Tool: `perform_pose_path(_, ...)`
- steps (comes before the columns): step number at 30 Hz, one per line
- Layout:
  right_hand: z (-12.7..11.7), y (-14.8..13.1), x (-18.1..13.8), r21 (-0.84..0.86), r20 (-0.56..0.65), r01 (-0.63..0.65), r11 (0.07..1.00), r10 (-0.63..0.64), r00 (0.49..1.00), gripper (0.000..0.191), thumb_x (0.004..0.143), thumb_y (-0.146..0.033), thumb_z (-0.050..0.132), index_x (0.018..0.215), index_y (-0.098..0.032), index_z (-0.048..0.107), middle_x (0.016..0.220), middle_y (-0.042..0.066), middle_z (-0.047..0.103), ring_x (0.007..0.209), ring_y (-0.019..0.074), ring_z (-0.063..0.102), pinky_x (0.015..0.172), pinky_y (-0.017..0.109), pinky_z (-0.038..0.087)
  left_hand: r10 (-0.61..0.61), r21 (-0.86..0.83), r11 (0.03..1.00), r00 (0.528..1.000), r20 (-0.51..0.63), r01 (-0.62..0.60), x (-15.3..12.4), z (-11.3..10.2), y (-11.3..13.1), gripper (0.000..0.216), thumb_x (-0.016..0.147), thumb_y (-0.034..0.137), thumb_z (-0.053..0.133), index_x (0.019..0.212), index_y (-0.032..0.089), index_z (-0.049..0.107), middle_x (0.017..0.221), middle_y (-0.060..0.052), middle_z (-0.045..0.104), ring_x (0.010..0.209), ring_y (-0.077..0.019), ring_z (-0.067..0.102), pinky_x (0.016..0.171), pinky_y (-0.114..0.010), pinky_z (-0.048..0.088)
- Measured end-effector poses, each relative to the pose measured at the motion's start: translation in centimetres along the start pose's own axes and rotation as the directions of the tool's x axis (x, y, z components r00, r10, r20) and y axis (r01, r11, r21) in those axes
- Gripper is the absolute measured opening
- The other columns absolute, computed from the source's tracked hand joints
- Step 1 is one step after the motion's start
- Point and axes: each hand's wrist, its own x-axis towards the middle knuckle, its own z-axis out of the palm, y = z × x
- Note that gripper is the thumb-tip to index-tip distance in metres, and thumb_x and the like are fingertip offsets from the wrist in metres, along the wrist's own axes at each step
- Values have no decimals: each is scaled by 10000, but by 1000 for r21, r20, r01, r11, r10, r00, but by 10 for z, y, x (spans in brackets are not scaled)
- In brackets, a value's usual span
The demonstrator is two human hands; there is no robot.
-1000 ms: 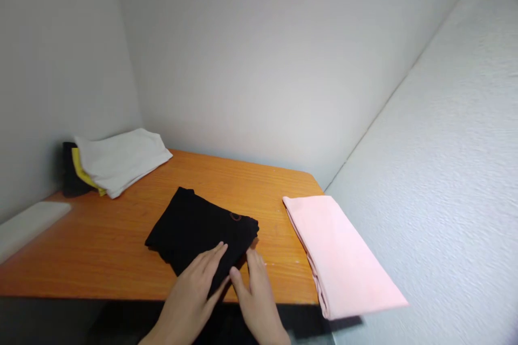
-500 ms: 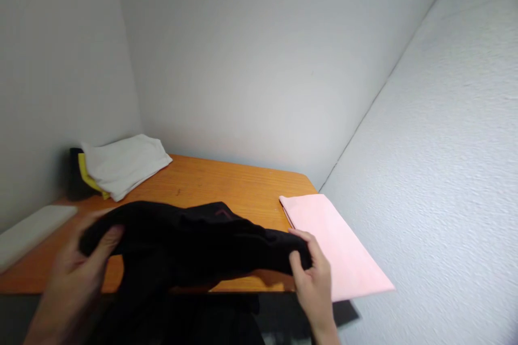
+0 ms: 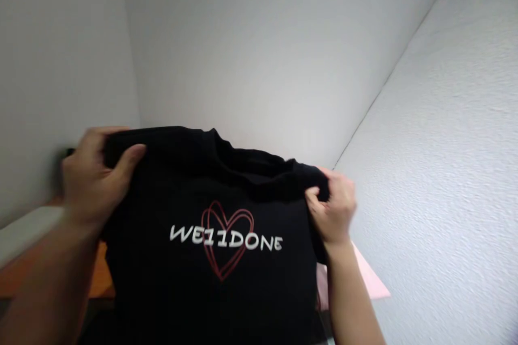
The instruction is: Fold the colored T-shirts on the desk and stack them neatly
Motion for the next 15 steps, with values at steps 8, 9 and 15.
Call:
perform_pose_path(8, 95, -21, -91, 94, 581, -145, 985, 64, 811, 397, 940, -291, 482, 1314, -203, 582, 1384, 128, 553, 1319, 293, 455, 1075, 489, 364, 241, 147, 929, 856, 457, -340, -50, 98, -68, 534, 999, 505, 347, 1304, 142, 594, 1400, -124, 565, 1321, -275, 502, 1155, -454, 359)
perform_pose_path(9, 97, -26, -109, 105, 653, -174, 979, 63, 755, 426, 934, -323, 511, 1344, -222, 573, 1429, 122, 524, 1360, 314, 424, 1087, 513, 359, 214, 143, 932, 825, 524, -333, -67, 106, -77, 525, 996, 503, 354, 1324, 173, 596, 1442, -115, 539, 1354, -275, 476, 1160, -471, 350)
perform_pose_path(15, 78, -46, -177, 71, 893, -350, 934, 97, 439, 681, 834, -453, 685, 1466, -366, 446, 1604, 57, 243, 1464, 448, 157, 1098, 685, 276, -23, 277, 903, 605, 796, -330, -143, 116, -125, 700, 892, 637, 492, 1488, 277, 421, 1590, -100, 294, 1488, -344, 210, 1171, -566, 274)
